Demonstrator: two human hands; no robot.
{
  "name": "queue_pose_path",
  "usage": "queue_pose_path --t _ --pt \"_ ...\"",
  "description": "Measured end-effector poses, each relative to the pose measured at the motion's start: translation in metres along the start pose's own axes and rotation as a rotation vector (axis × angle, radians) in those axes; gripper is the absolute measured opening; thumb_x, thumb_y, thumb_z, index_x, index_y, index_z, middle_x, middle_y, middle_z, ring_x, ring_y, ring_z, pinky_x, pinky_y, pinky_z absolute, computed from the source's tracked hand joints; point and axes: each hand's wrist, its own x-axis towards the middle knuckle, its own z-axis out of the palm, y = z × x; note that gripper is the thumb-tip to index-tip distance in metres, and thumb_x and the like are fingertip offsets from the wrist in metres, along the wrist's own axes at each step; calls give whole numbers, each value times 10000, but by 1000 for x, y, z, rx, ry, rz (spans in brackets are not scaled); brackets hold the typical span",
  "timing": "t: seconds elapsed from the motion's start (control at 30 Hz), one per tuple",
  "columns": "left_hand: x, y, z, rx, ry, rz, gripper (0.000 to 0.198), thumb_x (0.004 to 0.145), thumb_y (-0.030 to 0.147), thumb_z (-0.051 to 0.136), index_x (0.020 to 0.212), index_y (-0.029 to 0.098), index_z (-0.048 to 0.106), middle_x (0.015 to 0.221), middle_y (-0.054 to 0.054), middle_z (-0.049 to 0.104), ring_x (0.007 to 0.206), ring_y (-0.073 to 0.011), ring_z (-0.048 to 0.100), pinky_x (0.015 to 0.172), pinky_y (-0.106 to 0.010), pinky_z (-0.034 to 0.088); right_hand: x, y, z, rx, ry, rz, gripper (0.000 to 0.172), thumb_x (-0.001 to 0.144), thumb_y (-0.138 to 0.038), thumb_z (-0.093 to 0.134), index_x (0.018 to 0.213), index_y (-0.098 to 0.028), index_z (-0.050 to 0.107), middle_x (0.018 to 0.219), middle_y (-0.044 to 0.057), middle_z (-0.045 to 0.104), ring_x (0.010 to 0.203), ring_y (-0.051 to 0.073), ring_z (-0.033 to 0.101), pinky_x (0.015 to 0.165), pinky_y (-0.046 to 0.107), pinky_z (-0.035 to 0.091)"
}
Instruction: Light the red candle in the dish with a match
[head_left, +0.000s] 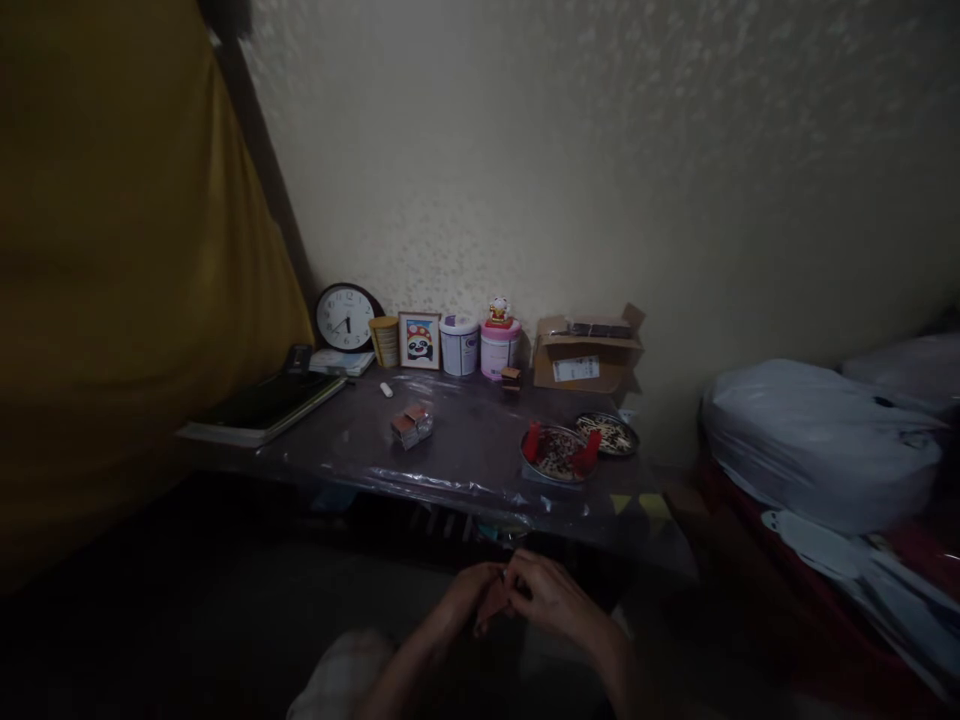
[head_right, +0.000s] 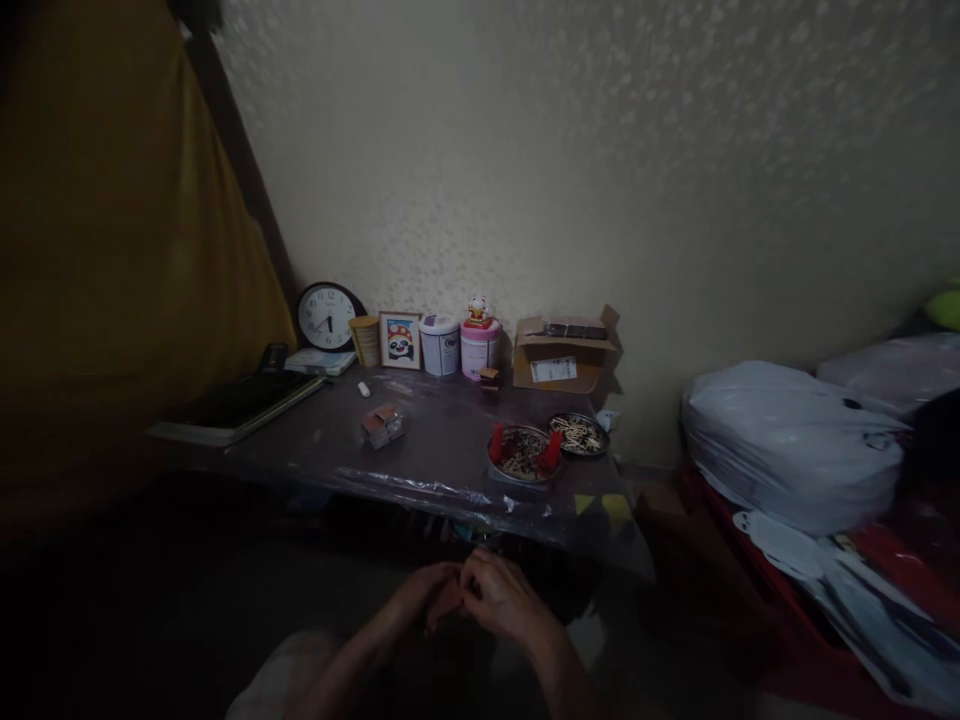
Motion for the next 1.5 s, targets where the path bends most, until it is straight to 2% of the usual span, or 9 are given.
queue_pose_path --t 0.17,0.27,0.4,0.53,0.63,0.83,1.1,1.3,1.5 --pt "0 0 -1 -19 26 2 426 661 423 577 928 101 661 495 -9 646 287 -88 444 319 -198 257 3 0 -1 69 26 39 107 702 -111 527 719 -209 567 790 -25 585 713 114 561 635 198 388" --pt "-4 4 0 -51 40 10 460 673 430 567 995 108 634 535 -12 663 305 -81 448 330 -193 272 4 4 0 152 109 75 115 673 -91 527 681 -200 560 706 -35 587 665 113 551 612 201 385" --pt "-9 12 3 -108 42 25 477 711 423 525 1055 102 601 562 -33 677 325 -85 453 330 -186 272 9 14 1 228 208 139 101 728 -137 495 683 -189 570 614 -37 573 586 110 545 555 200 403" --pt "-11 17 3 -177 36 46 470 749 439 498 1093 130 580 620 -40 685 328 -69 441 326 -174 248 14 19 0 440 285 215 151 748 -218 524 852 -176 625 745 10 666 692 147 625 665 256 483" --pt "-12 17 3 -226 37 81 444 750 441 524 1083 152 581 690 -38 687 349 -52 447 345 -167 270 16 17 -2 589 307 231 162 724 -266 570 827 -181 662 804 26 685 749 168 636 708 282 491" --pt "-11 19 2 -268 96 132 420 689 378 601 1035 142 579 657 -1 647 333 -55 448 334 -180 285 18 16 3 707 321 268 121 710 -275 594 750 -169 635 631 -15 612 603 133 582 597 246 464" --pt "-13 25 3 -276 153 224 373 653 400 620 931 152 604 610 8 621 383 -81 481 373 -201 305 18 18 8 602 340 186 114 759 -262 551 754 -184 635 719 -11 597 682 137 577 637 239 452" --pt "-15 29 5 -276 222 253 272 629 388 626 781 165 593 568 30 583 406 -84 475 403 -205 334 16 3 2 450 331 136 137 776 -207 532 787 -186 667 768 11 606 738 152 593 684 246 454" --pt "-12 29 6 -211 277 259 247 584 392 646 685 177 579 493 69 506 385 -76 429 385 -195 306 13 -5 1 252 355 52 155 822 -205 493 781 -211 642 789 13 593 776 155 595 709 249 465"
